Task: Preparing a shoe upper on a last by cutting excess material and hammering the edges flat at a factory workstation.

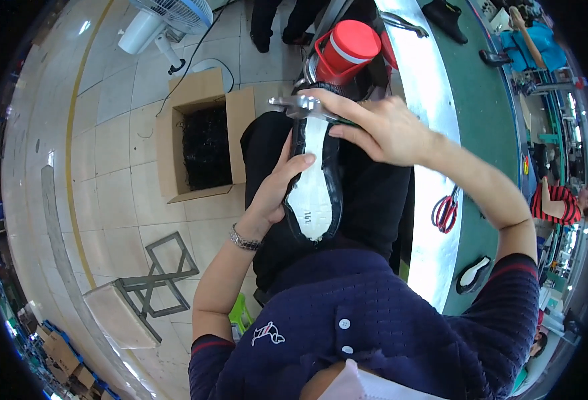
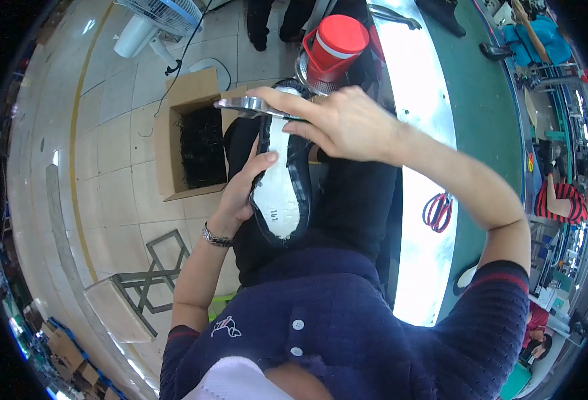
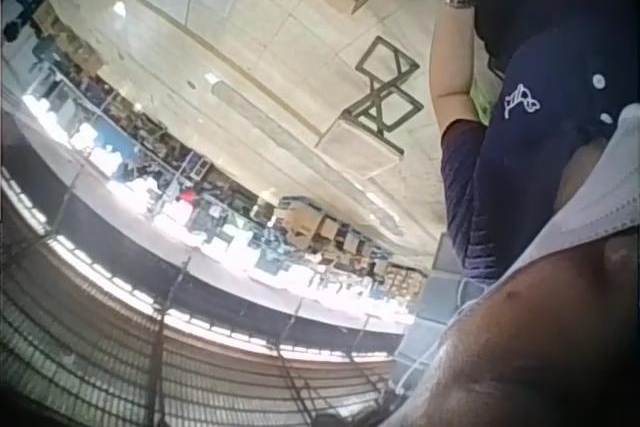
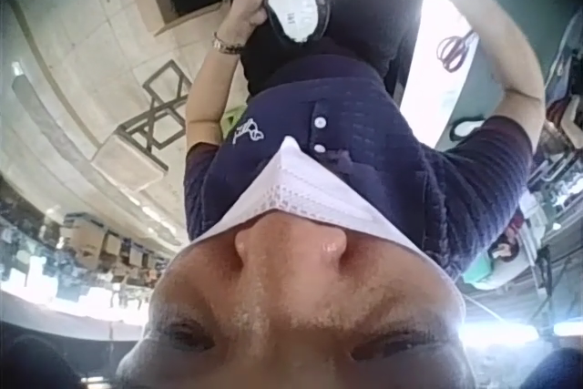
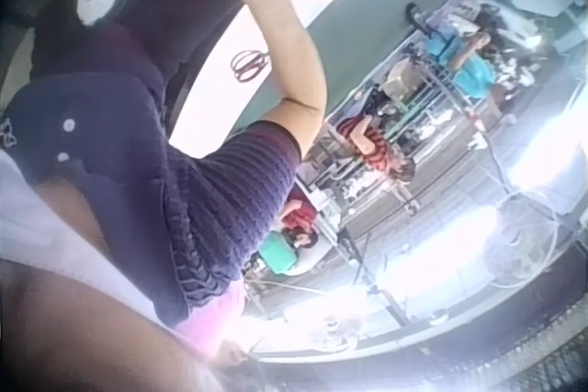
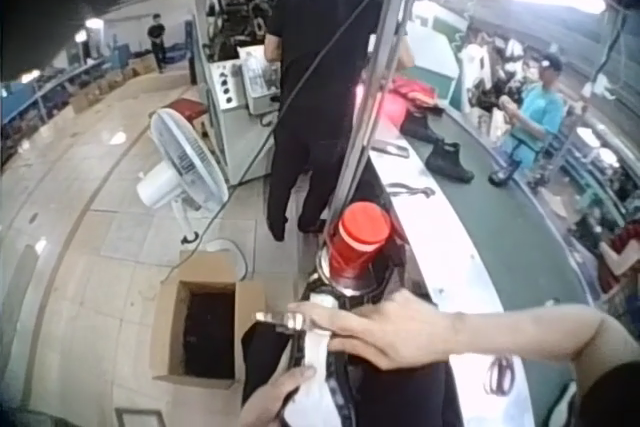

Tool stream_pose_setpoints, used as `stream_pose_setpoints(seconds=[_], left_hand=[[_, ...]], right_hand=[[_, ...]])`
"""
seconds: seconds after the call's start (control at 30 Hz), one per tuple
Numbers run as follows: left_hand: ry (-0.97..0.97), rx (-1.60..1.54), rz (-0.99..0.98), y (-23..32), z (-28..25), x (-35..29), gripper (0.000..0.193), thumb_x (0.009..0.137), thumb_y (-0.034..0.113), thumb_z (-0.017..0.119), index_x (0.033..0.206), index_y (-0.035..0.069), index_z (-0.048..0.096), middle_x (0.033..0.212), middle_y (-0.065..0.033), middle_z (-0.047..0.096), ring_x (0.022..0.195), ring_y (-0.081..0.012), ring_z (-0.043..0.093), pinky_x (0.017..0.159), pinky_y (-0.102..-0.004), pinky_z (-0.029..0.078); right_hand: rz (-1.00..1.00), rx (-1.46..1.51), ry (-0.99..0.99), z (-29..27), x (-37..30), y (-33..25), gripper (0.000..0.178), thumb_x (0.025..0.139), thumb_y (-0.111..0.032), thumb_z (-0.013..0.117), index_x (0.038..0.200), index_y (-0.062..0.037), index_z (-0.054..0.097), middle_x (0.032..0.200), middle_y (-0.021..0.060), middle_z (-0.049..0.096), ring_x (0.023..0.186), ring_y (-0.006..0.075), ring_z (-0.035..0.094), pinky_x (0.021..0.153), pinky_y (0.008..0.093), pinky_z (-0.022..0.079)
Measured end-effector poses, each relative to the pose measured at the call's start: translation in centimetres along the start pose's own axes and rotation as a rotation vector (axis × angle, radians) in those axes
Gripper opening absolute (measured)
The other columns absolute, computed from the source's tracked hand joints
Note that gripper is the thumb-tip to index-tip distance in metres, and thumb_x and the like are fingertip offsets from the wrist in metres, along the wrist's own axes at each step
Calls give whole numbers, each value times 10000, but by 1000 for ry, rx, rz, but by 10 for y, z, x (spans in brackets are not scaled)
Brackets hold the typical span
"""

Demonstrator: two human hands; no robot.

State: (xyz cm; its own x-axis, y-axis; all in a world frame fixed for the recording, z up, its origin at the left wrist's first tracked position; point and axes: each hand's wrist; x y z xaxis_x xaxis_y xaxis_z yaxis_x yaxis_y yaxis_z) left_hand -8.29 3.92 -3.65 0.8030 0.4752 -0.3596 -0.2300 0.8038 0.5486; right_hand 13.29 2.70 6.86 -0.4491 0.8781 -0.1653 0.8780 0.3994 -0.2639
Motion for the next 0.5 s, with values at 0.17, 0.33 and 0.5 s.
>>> stream_pose_setpoints(seconds=[0.17, 0.33, 0.5], left_hand=[[-2, -16, -55, -2, -6, 2, 877, 883, 211, 647, 1535, 129, 66, 1186, -91, 562, 1022, -166, 614, 875, -322, 521], [-8, 38, -105, 2, -7, 0, 944, 837, 155, 684, 1535, 125, 49, 1230, -110, 528, 1068, -183, 592, 883, -333, 517], [15, 69, -188, 4, -10, -5, 1031, 801, 95, 718, 1536, 129, -4, 1259, -113, 503, 1094, -189, 577, 919, -340, 494]], right_hand=[[28, 23, -88, 9, -6, -9, 603, 934, -252, 571, 1475, -273, 305, 637, 126, 603, 524, 300, 610, 474, 379, 483], [6, 174, 105, 15, -17, -20, 614, 935, -247, 569, 1483, -277, 293, 538, 85, 558, 471, 278, 586, 453, 378, 468], [-39, -86, -149, -8, -13, -35, 622, 937, -213, 553, 1484, -209, 258, 592, 120, 620, 536, 285, 651, 486, 359, 509]])
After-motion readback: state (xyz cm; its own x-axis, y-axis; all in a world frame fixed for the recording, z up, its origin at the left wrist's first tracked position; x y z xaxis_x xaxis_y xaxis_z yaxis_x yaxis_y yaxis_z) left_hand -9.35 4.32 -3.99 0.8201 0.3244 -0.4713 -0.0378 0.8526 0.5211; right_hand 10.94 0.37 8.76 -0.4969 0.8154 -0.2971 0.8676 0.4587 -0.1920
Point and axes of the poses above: each hand's wrist, its own x-axis towards the middle knuckle, its own z-axis out of the palm, y = z × x
